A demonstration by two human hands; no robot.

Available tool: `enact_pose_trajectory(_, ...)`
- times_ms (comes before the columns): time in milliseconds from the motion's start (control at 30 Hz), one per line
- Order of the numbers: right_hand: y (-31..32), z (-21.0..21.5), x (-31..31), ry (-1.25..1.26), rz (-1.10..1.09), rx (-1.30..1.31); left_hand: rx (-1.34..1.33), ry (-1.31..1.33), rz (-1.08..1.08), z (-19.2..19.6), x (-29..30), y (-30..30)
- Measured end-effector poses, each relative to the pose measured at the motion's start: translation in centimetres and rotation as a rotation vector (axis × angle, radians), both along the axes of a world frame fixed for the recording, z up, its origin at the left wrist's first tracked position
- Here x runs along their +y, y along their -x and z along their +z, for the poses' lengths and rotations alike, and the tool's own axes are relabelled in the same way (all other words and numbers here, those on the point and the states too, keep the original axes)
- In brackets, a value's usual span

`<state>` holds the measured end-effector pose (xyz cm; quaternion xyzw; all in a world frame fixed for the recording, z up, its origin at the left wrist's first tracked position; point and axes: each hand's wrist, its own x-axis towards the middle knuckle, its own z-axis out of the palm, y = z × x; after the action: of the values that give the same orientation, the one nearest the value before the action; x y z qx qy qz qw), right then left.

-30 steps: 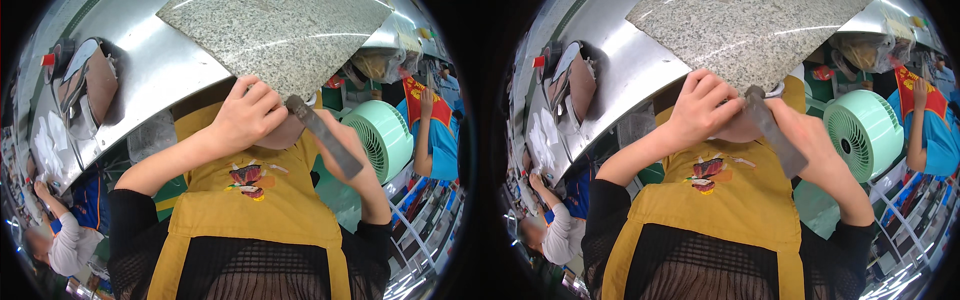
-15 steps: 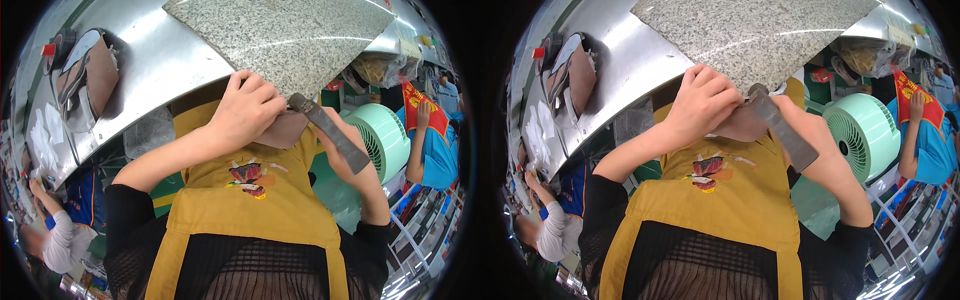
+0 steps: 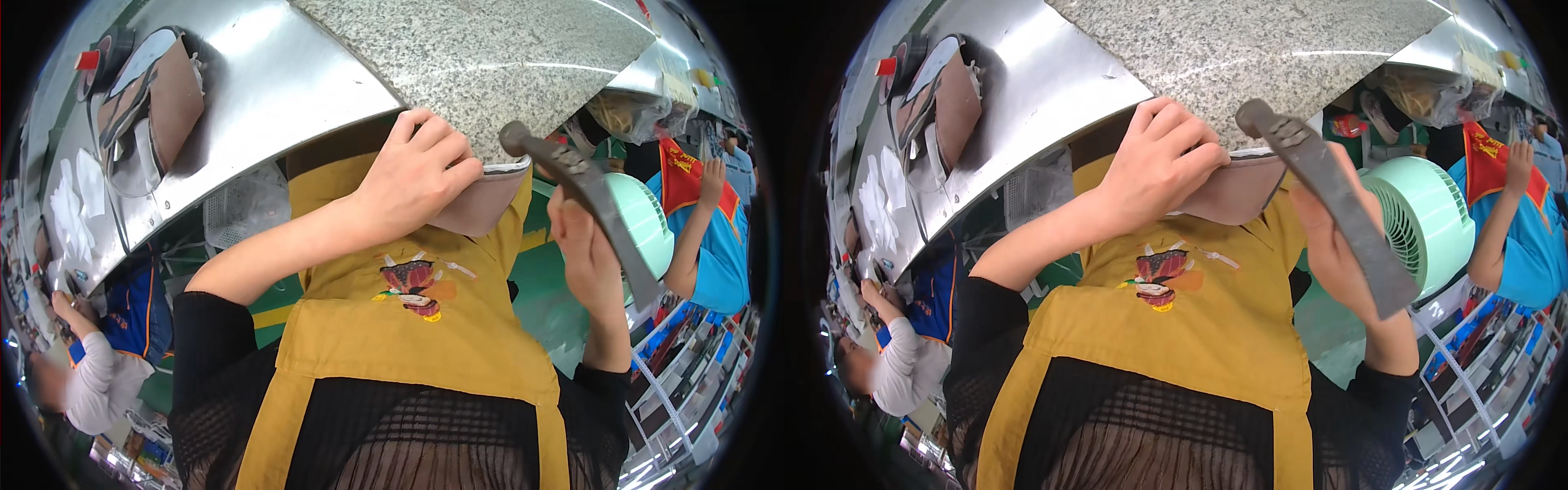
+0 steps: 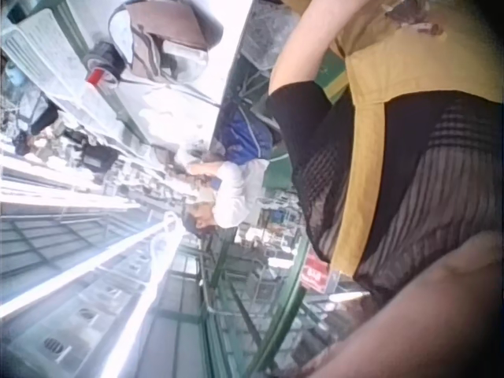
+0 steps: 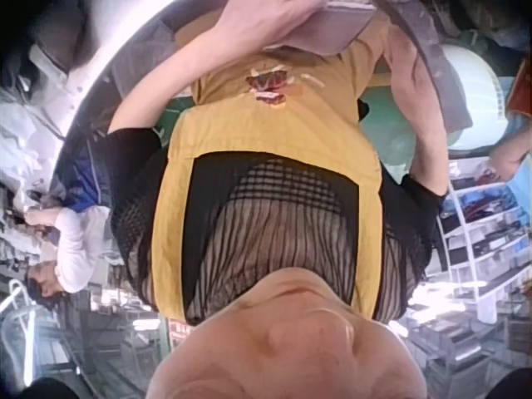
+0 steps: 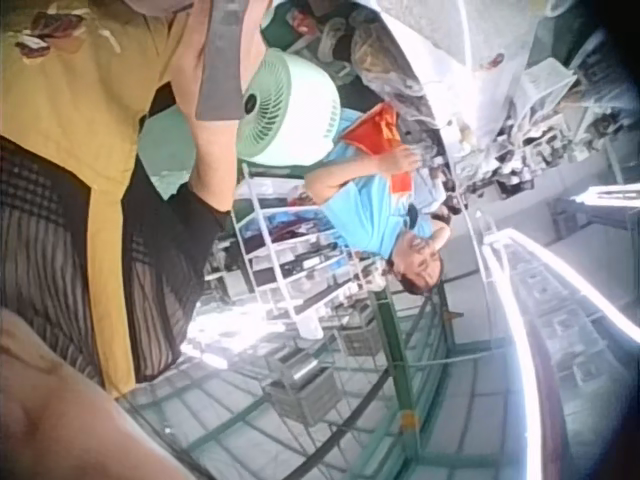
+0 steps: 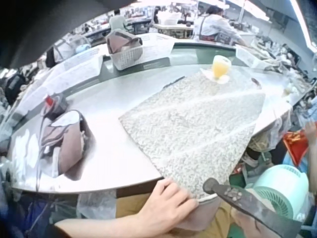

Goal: The person applies glue to the sole of a shoe and presses it onto a workbench. They then use a hammer to repeatedly tap the sole's edge, securing it to the upper part of the shoe. The task involves handling the shoe and using a hammer for assembly.

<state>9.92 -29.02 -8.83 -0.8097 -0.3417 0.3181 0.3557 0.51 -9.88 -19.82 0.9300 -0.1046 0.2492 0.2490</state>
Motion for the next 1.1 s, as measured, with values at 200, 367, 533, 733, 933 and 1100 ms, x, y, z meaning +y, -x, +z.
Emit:
enact_pose_trajectory(200, 0.1, -1.9, -0.2, -0.102, -0.055, 0.147, 0.116, 0.138, 0.015, 0.9, 0.1, -0.3)
enact_pose_trajectory(367, 0.3, -3.0, -0.1, -0.116, -0.106, 0.09, 0.258, 0.346, -0.078, 2.1, 0.7, 0.9)
enact_pose_trajectory(533, 1.5, -6.7, 0.0, -0.29, -0.075, 0.07, 0.299, 0.544, -0.149, 3.4, 0.9, 2.4)
enact_pose_trajectory(733, 2.6, -5.9, -0.9, -0.212, -0.086, 0.175, 0.357, 0.33, -0.282, 1.8, 2.7, 3.2)
enact_pose_trajectory(933, 3.4, -5.3, -2.4, -0.252, -0.145, 0.206, 0.252, -0.05, -0.38, 1.9, 3.2, 2.5)
enact_pose_trajectory(1100, 3.2, -5.7, -3.5, -0.273, -0.172, 0.247, 0.334, -0.132, -0.474, 2.4, 3.3, 2.1)
